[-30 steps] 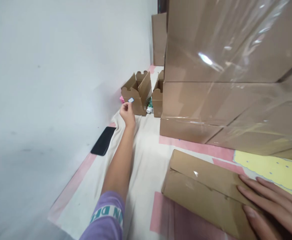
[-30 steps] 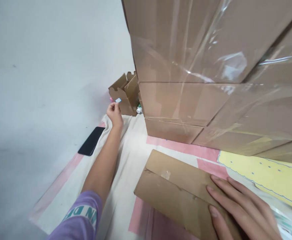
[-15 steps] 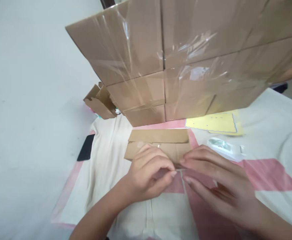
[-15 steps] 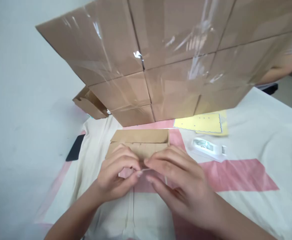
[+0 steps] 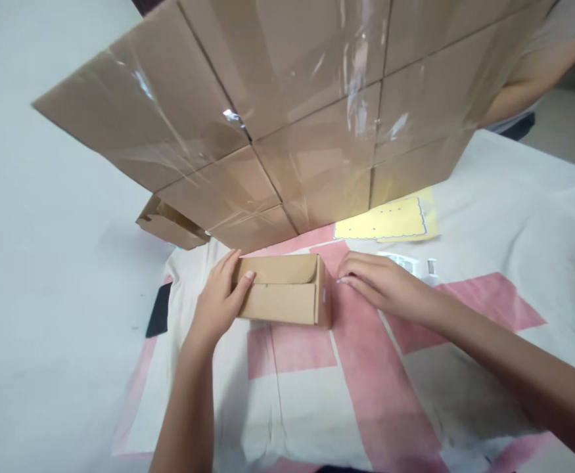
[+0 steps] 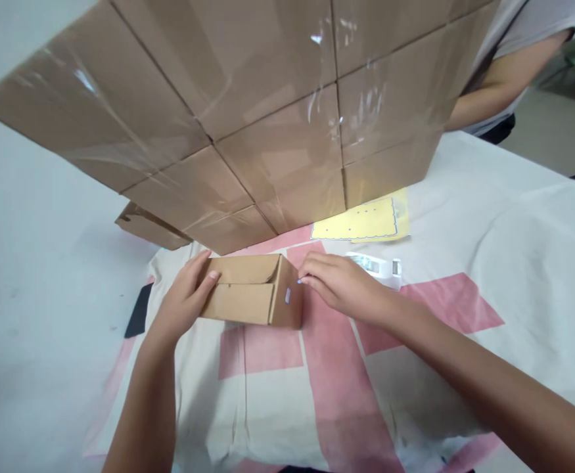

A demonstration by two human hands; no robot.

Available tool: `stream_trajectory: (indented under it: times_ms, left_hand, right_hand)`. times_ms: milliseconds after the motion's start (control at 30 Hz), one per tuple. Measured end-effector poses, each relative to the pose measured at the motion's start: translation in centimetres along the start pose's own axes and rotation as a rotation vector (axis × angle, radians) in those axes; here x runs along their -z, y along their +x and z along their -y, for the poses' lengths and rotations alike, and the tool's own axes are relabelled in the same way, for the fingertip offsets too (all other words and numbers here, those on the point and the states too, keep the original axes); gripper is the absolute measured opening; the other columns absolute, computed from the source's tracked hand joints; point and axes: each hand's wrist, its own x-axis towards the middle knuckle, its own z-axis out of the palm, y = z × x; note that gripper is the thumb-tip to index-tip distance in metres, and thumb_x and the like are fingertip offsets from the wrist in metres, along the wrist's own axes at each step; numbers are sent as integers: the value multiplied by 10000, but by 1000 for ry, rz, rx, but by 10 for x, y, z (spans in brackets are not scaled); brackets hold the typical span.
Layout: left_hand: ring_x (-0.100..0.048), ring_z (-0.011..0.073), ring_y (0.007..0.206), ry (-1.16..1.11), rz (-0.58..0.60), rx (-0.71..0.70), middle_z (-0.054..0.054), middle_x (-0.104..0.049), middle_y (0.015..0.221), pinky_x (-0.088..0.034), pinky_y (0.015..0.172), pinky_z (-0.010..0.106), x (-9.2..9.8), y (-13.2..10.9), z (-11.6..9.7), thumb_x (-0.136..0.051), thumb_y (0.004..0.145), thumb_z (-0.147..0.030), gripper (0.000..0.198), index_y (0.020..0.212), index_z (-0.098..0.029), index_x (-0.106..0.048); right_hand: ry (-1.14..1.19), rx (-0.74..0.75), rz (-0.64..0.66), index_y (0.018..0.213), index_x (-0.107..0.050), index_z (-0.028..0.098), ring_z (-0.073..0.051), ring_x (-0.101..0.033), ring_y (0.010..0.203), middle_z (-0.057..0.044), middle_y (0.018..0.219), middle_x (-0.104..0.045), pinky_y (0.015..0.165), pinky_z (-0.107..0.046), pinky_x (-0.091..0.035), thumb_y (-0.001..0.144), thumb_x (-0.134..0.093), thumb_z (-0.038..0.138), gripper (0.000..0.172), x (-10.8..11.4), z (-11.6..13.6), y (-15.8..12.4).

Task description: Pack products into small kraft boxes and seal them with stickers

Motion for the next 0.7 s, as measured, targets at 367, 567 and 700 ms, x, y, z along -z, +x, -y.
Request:
stream_trajectory:
  times_ms: [367, 567, 700]
  left_hand:
    - [-428, 276, 1495, 39, -1, -57, 31, -461, 1618, -290, 1287, 498, 4, -7, 6, -460, 1021, -488, 525, 1527, -349, -460]
    - [-429, 285, 1496, 33, -13, -61, 12, -464, 1619, -290, 1291, 499, 5, -7, 5, -479, 1011, -481, 537, 1537, -374, -461]
    - [-431, 300, 1494, 43, -18, -44, 19, -466, 1618, -292, 1289, 515, 5, -9, 4, -478, 1007, -490, 547, 1540, -366, -466]
  right_hand:
    - [162, 36, 155, 1251, -612, 230, -169, -699, 856, -44, 1027, -770, 744, -288, -482, 1056, -493, 205, 230, -30, -15, -7]
    - [212, 100, 140, 1182, -597, 206, -175, -694, 880, -42, 971, -761, 732, -280, -481, 1027, -536, 171, 170, -39, -8, -6]
    - [194, 63, 132, 1111, -604, 220, -174, -690, 866, -39, 968, -748, 710, -271, -474, 1007, -562, 171, 122, -45, -4, -4]
